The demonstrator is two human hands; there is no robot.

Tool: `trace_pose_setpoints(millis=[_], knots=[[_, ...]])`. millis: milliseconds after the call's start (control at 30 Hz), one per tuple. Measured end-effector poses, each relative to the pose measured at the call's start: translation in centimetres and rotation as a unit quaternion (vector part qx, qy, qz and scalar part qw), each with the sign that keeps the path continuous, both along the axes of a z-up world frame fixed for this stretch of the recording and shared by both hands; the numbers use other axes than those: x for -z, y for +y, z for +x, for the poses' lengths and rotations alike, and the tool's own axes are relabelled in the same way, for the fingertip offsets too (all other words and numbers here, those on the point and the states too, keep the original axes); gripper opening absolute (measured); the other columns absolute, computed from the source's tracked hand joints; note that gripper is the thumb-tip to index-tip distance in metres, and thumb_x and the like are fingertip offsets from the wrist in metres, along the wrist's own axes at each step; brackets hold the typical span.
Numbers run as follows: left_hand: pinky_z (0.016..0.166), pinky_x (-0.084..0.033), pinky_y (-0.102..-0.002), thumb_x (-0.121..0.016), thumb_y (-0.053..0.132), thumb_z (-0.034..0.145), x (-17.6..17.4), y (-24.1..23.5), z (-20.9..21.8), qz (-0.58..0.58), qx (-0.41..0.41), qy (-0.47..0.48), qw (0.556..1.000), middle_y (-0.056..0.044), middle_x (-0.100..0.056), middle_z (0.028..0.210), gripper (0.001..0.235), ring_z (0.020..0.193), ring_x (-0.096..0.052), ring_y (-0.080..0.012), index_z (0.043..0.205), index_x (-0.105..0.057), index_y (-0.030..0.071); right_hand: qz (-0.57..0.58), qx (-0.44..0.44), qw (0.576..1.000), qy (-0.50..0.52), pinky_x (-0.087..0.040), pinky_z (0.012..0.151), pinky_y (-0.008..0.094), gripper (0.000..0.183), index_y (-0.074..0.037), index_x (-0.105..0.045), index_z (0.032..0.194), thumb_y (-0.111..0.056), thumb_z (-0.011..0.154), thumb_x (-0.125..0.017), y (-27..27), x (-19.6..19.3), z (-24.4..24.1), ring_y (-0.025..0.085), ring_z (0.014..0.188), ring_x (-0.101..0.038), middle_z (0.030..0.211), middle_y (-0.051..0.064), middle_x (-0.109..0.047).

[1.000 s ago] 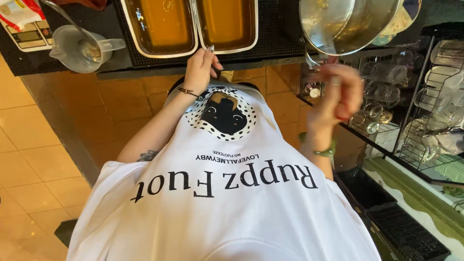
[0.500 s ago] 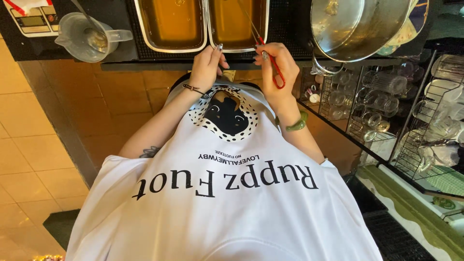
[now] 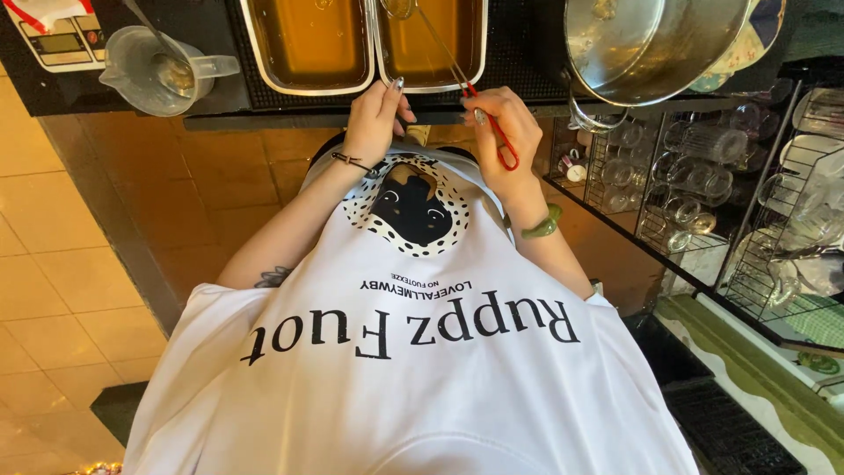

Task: Strain and pour a brownish liquid from a large metal pot into individual storage containers.

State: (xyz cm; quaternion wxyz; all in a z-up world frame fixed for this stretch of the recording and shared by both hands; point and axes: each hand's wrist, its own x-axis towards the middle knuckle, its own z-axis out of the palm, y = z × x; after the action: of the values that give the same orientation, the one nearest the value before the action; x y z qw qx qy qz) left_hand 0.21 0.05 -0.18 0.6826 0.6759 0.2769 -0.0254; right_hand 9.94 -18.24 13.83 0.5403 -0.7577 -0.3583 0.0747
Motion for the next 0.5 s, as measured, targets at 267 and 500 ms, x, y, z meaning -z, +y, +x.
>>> trace_pose_setpoints(millis=[267,500], knots=[[0.055,-0.051,-0.025,-0.046,0.031,0.11,1.2,0.0,-0.3,-0.032,-0.002,0.0,0.999,-0.006,-0.074,0.078,0.035,0.056,-0.061,-0.0101,0.096,-0.062,0.002,-0.004,-0.017,0.999,-0.047,-0.054,0.079,0.039,0.012,0.003,-0.065,0.103,0.006,0.094,-0.058,-2.2,1.0,-0.4,0.031,0.083,-0.067,0.093,0.017,-0.069],[0.057,-0.051,-0.025,-0.047,0.026,0.108,1.4,0.1,-0.6,-0.052,0.012,-0.015,0.998,-0.007,-0.073,0.082,0.03,0.059,-0.061,-0.0104,0.098,-0.062,0.002,0.032,-0.012,0.998,-0.058,-0.054,0.079,0.041,0.013,0.005,-0.065,0.099,0.004,0.088,-0.057,-3.5,1.5,-1.3,0.035,0.082,-0.066,0.092,0.021,-0.066]])
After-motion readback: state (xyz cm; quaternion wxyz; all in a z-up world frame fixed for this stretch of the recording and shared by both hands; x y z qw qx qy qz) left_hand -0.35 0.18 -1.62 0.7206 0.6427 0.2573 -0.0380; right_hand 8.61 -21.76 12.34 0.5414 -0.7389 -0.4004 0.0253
